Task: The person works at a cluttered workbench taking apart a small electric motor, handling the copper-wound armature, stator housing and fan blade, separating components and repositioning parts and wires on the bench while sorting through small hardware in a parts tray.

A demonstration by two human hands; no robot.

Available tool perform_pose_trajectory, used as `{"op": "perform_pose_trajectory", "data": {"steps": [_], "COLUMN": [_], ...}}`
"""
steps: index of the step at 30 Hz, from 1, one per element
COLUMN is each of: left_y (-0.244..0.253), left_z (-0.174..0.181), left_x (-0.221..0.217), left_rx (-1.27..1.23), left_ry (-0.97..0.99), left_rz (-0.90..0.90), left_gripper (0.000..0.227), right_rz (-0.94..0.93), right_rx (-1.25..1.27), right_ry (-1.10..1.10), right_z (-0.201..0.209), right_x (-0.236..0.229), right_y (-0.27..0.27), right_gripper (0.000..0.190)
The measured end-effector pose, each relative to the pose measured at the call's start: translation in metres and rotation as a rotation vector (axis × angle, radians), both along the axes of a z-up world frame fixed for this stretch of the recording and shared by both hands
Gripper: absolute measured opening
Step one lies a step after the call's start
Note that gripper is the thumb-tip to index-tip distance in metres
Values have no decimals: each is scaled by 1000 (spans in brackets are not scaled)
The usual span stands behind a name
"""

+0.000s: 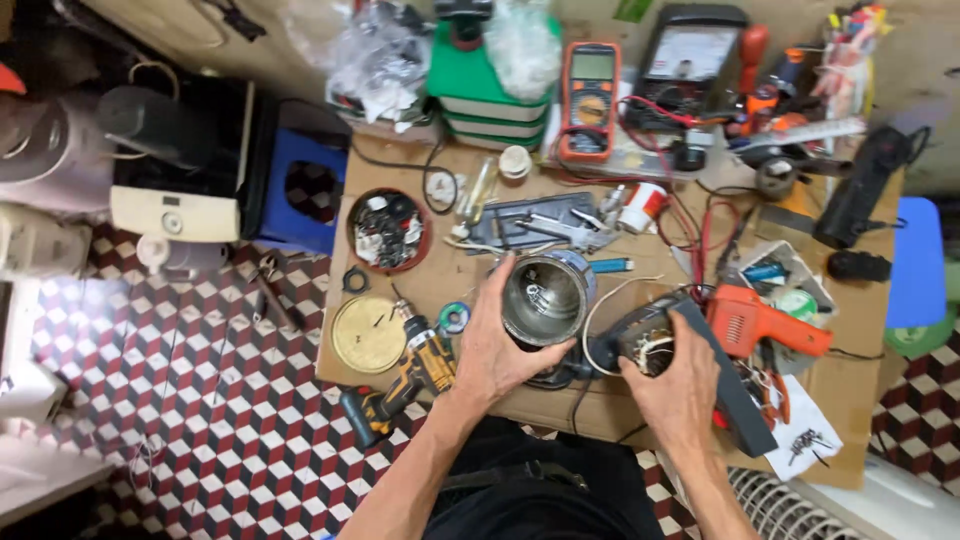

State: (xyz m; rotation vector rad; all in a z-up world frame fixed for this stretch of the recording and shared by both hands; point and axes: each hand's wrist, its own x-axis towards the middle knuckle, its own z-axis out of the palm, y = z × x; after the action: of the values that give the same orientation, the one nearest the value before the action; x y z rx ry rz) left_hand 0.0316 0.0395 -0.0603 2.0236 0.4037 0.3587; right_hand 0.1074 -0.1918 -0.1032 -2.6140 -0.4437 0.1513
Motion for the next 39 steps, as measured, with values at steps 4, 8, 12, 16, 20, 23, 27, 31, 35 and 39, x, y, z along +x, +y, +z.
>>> {"op": "perform_pose_trajectory", "data": {"steps": [4,8,12,16,20,23,27,31,35,39], "left_y": [33,74,119,157,182,190,193,198,190,182], "left_z": [-1,-4,-20,-43,-103,-137,-125,-125,-127,-119], "left_x": [-45,-96,-143,-148,-135,-119,-107,-144,-165,-165], "left_rx": [106,151,216,365,559,642,521,285,347,324], "left_ry": [-41,-1,186,440,919,1012,1043,793,654,842], "left_rz": [182,418,592,521,153,42,50,128,144,153], "left_gripper": [115,114,108,110,113,111,111,136,143,132], "right_rz": [-18,-73,-112,-71,-133,-161,-203,-224,-189,-132], "right_rx": [-21,-2,24,19,-2,-16,-17,-1,2,16], "right_ry": [22,42,79,11,58,70,89,79,66,105], "right_z": [-5,-1,0,-4,1,5,11,10,15,17], "right_x": [-2,-9,-13,-15,-18,-23,-28,-32,-32,-30], "right_y": [3,5,4,-1,0,-2,-4,-3,7,22], "right_gripper": [92,94,94,94,96,97,98,98,98,97]}}
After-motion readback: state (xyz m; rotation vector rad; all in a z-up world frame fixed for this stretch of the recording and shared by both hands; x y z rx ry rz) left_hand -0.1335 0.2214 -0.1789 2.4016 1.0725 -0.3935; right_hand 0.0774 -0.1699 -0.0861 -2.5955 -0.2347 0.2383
